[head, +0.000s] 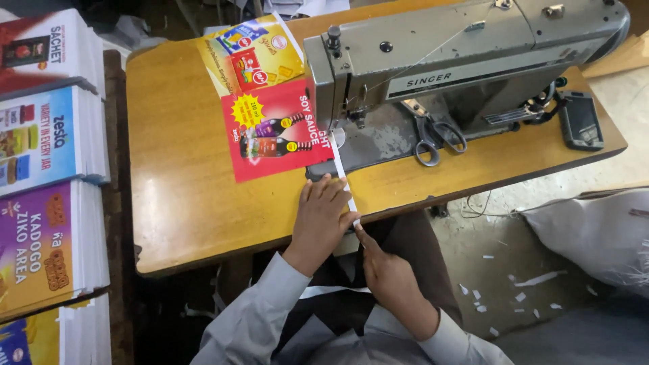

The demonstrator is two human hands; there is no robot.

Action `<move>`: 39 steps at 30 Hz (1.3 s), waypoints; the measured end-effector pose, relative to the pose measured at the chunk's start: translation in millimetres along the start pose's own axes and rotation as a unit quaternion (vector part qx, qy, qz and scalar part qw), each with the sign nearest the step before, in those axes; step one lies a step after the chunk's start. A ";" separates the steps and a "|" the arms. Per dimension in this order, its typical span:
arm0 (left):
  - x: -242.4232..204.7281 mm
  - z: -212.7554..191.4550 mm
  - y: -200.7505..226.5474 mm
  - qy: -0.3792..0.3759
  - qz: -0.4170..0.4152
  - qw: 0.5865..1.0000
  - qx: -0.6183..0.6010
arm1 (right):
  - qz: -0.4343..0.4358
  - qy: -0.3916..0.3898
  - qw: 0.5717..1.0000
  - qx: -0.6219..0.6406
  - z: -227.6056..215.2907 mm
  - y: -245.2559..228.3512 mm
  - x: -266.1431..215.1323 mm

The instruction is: The person sews a white binding strip onto the spine of various booklets using a sewing machine. They handle different booklets, including those with red, yellow, and purple covers, feeding them through the machine one by one.

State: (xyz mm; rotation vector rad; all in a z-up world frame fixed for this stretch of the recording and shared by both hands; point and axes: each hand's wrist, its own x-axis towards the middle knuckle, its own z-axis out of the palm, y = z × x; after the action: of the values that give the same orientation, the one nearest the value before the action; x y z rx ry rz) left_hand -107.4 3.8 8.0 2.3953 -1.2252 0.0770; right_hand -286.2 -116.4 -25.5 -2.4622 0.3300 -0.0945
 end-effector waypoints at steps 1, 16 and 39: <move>-0.7 0.6 -0.4 -0.002 0.000 1.000 0.000 | 0.001 -0.001 1.000 0.001 -1.9 -2.0 -0.2; 5.6 1.3 -4.6 -0.008 0.000 1.000 0.015 | 0.028 -0.036 0.999 0.008 -4.8 -4.2 1.8; 20.9 26.5 -27.6 0.083 0.001 0.996 -0.015 | -0.021 0.047 0.996 -0.075 -18.7 -24.8 19.0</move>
State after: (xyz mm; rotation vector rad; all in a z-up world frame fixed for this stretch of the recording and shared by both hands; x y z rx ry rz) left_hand -77.1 -8.9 -20.7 2.3115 -1.1442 0.2507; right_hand -265.3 -113.5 4.3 -2.6194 0.3370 -0.2112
